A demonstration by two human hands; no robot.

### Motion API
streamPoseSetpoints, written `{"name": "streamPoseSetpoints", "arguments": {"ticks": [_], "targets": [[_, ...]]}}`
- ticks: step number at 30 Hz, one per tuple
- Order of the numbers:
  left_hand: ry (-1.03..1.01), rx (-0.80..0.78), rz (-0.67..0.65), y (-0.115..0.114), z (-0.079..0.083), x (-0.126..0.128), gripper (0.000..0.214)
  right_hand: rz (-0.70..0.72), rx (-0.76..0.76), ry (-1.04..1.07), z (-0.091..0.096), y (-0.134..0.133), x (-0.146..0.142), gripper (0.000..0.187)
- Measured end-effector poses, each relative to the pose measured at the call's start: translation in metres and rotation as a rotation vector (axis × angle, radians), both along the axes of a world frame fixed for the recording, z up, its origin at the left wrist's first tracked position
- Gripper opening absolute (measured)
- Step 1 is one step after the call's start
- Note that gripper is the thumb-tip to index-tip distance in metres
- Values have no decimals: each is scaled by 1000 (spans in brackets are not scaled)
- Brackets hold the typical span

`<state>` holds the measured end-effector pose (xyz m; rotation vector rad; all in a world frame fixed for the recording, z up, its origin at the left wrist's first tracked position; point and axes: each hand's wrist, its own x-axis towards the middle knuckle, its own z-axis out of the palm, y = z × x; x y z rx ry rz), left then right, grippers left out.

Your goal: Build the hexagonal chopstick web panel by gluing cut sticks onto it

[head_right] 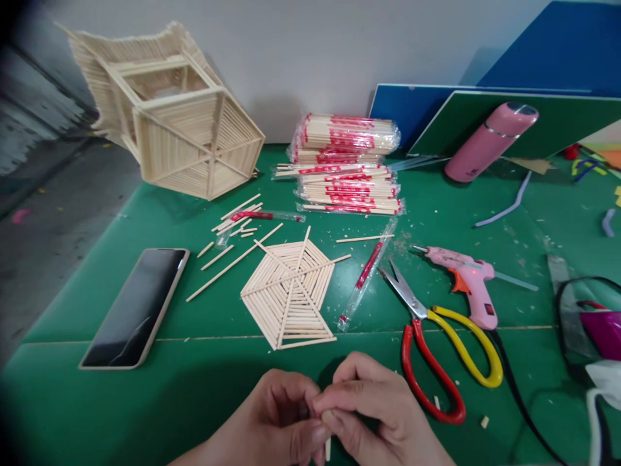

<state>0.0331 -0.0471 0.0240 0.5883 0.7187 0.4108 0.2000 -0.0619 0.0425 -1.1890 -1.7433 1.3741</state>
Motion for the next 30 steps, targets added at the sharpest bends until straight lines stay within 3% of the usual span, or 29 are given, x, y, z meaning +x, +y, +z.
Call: {"name": "streamPoseSetpoints", "arguments": {"ticks": [10, 21, 30], "targets": [[11, 1, 3, 0, -5, -1, 33, -54, -21, 69, -4, 1, -6, 25], [116, 5, 31, 5, 6, 0, 38, -108, 66, 63, -5, 2, -8, 29], [99, 49, 27, 7, 3, 0, 36, -142, 51, 68, -10, 2, -9, 25]]}}
